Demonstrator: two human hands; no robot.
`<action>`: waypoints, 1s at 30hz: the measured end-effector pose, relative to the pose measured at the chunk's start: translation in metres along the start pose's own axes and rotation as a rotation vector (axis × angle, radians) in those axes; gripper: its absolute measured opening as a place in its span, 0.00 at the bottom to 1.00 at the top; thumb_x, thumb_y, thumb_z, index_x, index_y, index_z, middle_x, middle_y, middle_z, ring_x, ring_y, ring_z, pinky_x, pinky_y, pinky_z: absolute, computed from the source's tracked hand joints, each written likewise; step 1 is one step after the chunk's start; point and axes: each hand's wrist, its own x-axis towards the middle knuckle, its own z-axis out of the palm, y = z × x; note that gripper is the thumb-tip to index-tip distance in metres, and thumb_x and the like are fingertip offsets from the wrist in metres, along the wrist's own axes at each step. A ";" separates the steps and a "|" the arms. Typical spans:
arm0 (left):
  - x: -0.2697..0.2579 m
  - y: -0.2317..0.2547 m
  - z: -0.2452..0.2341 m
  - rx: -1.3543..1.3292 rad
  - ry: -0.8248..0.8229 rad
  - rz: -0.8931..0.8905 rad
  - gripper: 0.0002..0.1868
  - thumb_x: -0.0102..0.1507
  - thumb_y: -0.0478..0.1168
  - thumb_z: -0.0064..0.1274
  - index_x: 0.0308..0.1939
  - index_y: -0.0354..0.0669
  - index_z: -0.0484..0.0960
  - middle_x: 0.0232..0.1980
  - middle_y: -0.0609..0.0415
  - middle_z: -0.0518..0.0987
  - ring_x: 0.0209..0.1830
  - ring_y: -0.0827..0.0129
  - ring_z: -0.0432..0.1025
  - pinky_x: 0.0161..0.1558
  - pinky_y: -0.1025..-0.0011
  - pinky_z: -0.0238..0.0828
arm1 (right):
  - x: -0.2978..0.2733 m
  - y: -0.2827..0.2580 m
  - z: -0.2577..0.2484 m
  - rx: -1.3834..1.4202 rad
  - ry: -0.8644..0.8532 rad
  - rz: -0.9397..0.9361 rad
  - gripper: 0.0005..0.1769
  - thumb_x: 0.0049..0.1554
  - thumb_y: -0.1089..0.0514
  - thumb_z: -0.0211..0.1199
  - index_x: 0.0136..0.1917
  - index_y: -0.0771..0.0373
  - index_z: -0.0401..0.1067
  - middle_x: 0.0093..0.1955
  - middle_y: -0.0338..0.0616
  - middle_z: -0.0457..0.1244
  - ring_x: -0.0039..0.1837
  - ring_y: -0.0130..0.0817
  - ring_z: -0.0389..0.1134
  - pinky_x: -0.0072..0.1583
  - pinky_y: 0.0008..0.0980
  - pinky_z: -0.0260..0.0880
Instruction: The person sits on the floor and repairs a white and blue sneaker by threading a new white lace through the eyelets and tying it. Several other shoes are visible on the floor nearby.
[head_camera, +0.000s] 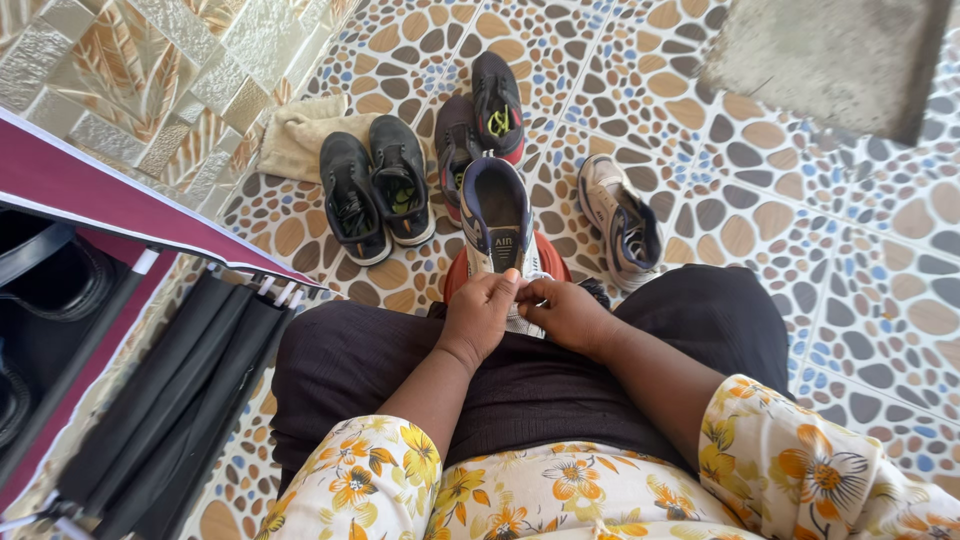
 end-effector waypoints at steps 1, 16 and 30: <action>-0.002 -0.001 0.002 -0.011 -0.022 0.053 0.24 0.70 0.55 0.45 0.46 0.40 0.87 0.44 0.49 0.84 0.45 0.64 0.79 0.50 0.68 0.75 | -0.003 0.000 0.001 0.063 -0.016 0.073 0.19 0.57 0.54 0.64 0.60 0.61 0.74 0.52 0.40 0.71 0.51 0.30 0.71 0.55 0.32 0.71; 0.014 -0.041 -0.012 0.204 0.015 -0.316 0.36 0.64 0.37 0.54 0.75 0.51 0.59 0.73 0.47 0.67 0.70 0.55 0.65 0.67 0.63 0.63 | -0.028 0.035 0.004 0.044 0.015 0.194 0.17 0.59 0.55 0.63 0.59 0.62 0.76 0.42 0.39 0.68 0.44 0.26 0.67 0.49 0.28 0.69; 0.004 -0.026 0.020 -0.752 -0.418 0.047 0.27 0.70 0.33 0.43 0.74 0.32 0.67 0.63 0.47 0.78 0.48 0.70 0.67 0.49 0.73 0.68 | -0.026 0.005 0.002 0.210 -0.042 0.260 0.14 0.61 0.57 0.62 0.59 0.63 0.76 0.43 0.42 0.65 0.44 0.29 0.65 0.47 0.30 0.66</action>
